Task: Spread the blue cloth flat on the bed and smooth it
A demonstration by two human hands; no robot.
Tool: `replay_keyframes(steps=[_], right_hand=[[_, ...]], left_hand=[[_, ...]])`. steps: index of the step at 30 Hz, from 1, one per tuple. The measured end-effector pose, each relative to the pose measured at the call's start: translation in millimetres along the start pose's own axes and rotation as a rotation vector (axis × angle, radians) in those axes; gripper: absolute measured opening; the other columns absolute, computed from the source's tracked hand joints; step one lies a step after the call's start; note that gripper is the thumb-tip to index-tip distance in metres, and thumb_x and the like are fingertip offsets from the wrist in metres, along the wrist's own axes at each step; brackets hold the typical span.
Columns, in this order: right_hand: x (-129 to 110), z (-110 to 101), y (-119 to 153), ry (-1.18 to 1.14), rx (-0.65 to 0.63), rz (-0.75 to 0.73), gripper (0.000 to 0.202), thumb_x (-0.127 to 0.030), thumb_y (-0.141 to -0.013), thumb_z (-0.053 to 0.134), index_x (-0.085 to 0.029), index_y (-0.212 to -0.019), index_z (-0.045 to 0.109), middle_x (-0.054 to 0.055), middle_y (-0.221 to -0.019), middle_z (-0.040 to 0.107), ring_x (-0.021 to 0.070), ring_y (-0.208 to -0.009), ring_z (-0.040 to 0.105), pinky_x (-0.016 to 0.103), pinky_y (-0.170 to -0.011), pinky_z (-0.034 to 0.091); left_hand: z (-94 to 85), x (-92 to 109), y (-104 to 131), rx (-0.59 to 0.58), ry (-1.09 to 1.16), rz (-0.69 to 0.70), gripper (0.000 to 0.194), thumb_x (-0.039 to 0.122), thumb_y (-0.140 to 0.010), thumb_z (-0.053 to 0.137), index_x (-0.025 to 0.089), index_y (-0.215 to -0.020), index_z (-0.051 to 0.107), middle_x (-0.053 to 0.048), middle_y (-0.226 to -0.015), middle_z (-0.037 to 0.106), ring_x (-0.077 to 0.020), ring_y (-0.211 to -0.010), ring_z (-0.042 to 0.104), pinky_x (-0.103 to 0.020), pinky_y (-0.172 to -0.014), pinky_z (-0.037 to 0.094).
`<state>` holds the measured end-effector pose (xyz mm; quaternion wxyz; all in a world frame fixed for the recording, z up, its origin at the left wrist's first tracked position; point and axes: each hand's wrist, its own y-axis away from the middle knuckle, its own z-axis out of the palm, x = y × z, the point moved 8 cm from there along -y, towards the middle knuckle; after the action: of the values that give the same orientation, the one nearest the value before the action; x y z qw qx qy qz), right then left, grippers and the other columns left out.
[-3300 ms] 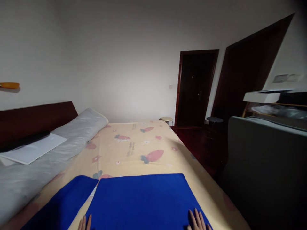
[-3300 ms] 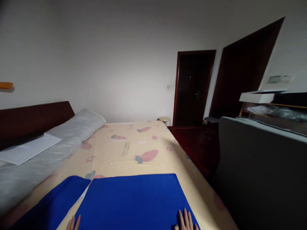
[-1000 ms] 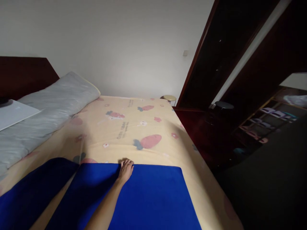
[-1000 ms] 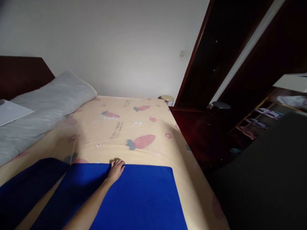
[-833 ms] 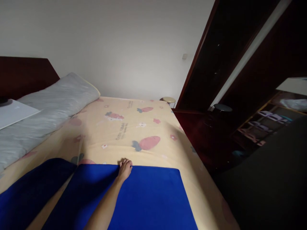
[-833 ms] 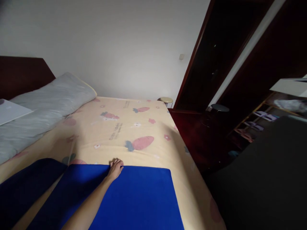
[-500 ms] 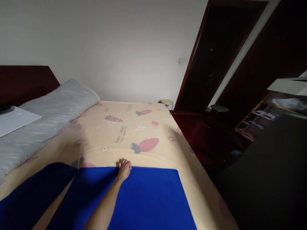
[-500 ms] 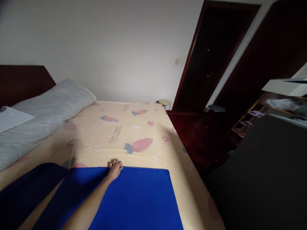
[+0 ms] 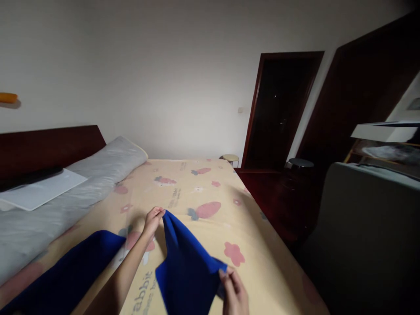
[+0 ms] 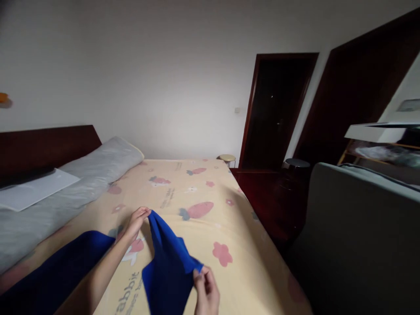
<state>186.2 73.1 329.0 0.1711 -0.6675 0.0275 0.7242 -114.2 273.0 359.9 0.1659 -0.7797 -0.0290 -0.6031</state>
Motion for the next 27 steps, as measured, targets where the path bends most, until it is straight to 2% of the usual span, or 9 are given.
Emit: replay_keyframes(steps=[3,5,8,12,15,20,22,27], right_hand=[[-25,-34,-25,-0.064,0.135,0.085,0.042,-0.062,-0.075,0.065,-0.021,-0.085,0.063,0.0,-0.073,0.069,0.0167,-0.071,0.064,0.025,-0.061,0.05],[-43,-54,-33,-0.055,0.175,0.065,0.051,-0.065,-0.069,0.069,-0.02,-0.095,0.065,0.0,-0.069,0.07,0.0179,-0.069,0.065,0.026,-0.061,0.051],[-61,-81,-32,0.006,0.207,0.013,0.064,-0.067,-0.066,0.07,-0.018,-0.107,0.066,0.002,-0.066,0.071,0.02,-0.069,0.066,0.029,-0.063,0.053],[-72,-103,-25,0.079,0.204,-0.041,0.059,-0.069,-0.058,0.073,-0.019,-0.088,0.074,0.009,-0.085,0.076,0.0256,-0.084,0.069,0.031,-0.071,0.057],[-74,-108,-24,0.095,0.17,-0.02,0.057,-0.068,-0.057,0.074,-0.019,-0.086,0.076,0.011,-0.092,0.077,0.0264,-0.087,0.07,0.031,-0.074,0.057],[-74,-105,-26,0.111,0.021,0.004,0.058,-0.063,-0.058,0.077,-0.019,-0.095,0.076,0.009,-0.082,0.077,0.0258,-0.084,0.07,0.032,-0.074,0.058],[-73,-106,-26,0.132,-0.001,0.005,0.057,-0.063,-0.057,0.078,-0.019,-0.093,0.076,0.008,-0.08,0.077,0.0257,-0.083,0.07,0.032,-0.074,0.058],[-75,-117,-28,0.213,0.045,-0.014,0.057,-0.069,-0.054,0.075,-0.02,-0.083,0.077,0.009,-0.08,0.077,0.0253,-0.079,0.07,0.03,-0.069,0.059]], left_hand=[[-38.3,26,34,0.046,0.149,-0.043,0.053,0.063,-0.058,0.071,0.021,-0.089,0.058,0.001,-0.076,0.065,-0.0157,-0.072,0.061,-0.028,-0.069,0.044],[-54.2,39,60,0.032,0.207,-0.064,0.057,0.06,-0.056,0.076,0.02,-0.094,0.061,0.001,-0.073,0.066,-0.014,-0.066,0.06,-0.027,-0.065,0.044],[-65.0,55,95,-0.008,0.302,-0.09,0.053,0.055,-0.054,0.081,0.018,-0.089,0.067,-0.002,-0.077,0.07,-0.0127,-0.063,0.06,-0.025,-0.062,0.044],[-68.8,71,127,-0.002,0.384,-0.113,0.056,0.056,-0.046,0.085,0.016,-0.084,0.072,-0.007,-0.087,0.074,-0.0162,-0.072,0.065,-0.026,-0.066,0.048],[-72.1,76,141,0.033,0.378,-0.135,0.058,0.056,-0.042,0.086,0.016,-0.082,0.074,-0.009,-0.086,0.076,-0.0185,-0.072,0.067,-0.028,-0.065,0.051],[-79.4,72,148,0.057,0.333,-0.131,0.058,0.058,-0.043,0.084,0.016,-0.081,0.076,-0.012,-0.089,0.077,-0.0237,-0.077,0.07,-0.031,-0.065,0.055],[-78.1,69,148,0.026,0.317,-0.137,0.057,0.057,-0.044,0.084,0.015,-0.082,0.076,-0.013,-0.091,0.077,-0.0253,-0.082,0.071,-0.032,-0.068,0.056],[-67.6,70,148,-0.093,0.198,-0.079,0.053,0.05,-0.05,0.085,0.018,-0.09,0.076,-0.011,-0.094,0.077,-0.0262,-0.09,0.071,-0.032,-0.078,0.058]])
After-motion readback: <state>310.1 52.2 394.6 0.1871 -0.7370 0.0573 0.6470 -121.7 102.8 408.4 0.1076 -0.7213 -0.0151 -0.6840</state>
